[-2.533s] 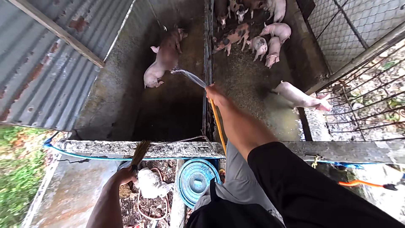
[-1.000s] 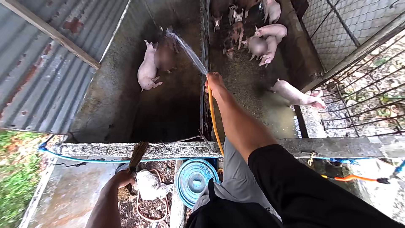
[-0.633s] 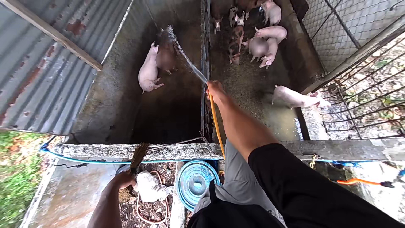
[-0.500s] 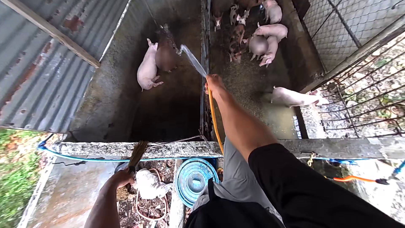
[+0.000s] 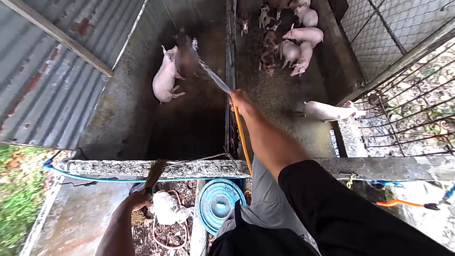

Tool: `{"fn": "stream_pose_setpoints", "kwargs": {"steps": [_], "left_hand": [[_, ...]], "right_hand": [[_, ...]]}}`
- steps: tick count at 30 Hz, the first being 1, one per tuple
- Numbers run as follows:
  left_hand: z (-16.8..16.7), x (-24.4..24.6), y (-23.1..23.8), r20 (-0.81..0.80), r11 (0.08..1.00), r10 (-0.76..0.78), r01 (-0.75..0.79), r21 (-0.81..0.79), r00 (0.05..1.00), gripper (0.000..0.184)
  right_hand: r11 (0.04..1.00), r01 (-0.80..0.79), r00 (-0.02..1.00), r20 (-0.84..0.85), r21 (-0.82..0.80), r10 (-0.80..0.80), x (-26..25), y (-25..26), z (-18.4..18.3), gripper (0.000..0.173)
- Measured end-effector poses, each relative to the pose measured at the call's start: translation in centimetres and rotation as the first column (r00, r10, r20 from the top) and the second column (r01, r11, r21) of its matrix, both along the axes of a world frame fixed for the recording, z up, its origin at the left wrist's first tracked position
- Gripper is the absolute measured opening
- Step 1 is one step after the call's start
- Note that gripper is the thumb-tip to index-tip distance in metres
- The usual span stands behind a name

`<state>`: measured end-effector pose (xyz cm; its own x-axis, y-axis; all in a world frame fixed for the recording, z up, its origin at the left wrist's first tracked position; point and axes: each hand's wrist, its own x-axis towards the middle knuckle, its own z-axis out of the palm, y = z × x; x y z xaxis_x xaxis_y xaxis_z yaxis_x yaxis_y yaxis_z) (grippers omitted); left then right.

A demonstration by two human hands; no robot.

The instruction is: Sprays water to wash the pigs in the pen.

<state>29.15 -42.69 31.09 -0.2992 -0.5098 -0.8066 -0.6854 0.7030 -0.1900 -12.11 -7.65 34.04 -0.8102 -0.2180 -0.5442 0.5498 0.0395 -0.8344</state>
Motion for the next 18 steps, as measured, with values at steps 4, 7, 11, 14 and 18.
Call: {"fn": "stream_pose_setpoints", "kwargs": {"steps": [4,7,11,14,18], "left_hand": [[-0.1,0.6,0.0,-0.032,1.0,0.022,-0.021,0.009,0.999,0.075],[-0.4,1.0,0.2,-0.042,1.0,0.021,-0.021,0.007,0.999,0.075],[-0.6,2.6,1.1,-0.126,0.992,0.128,-0.125,0.035,0.984,0.08],[-2.9,5.9,1.6,-0.281,0.96,0.28,-0.265,0.089,0.918,0.082],[-5.1,9.4,5.3,-0.413,0.853,0.519,-0.489,0.184,0.749,0.093]], "right_hand": [[0.991,-0.131,0.991,-0.03,0.021,0.131,0.5,-0.6,0.6,0.027],[0.98,-0.196,0.977,-0.073,0.041,0.199,2.2,-2.5,1.6,0.027],[0.991,-0.132,0.987,-0.09,0.022,0.133,3.4,-4.1,0.9,0.023],[0.995,-0.099,0.987,-0.124,-0.003,0.098,3.6,-4.7,1.9,0.023],[0.995,-0.1,0.989,-0.108,0.008,0.101,3.5,-4.8,1.4,0.022]]}}
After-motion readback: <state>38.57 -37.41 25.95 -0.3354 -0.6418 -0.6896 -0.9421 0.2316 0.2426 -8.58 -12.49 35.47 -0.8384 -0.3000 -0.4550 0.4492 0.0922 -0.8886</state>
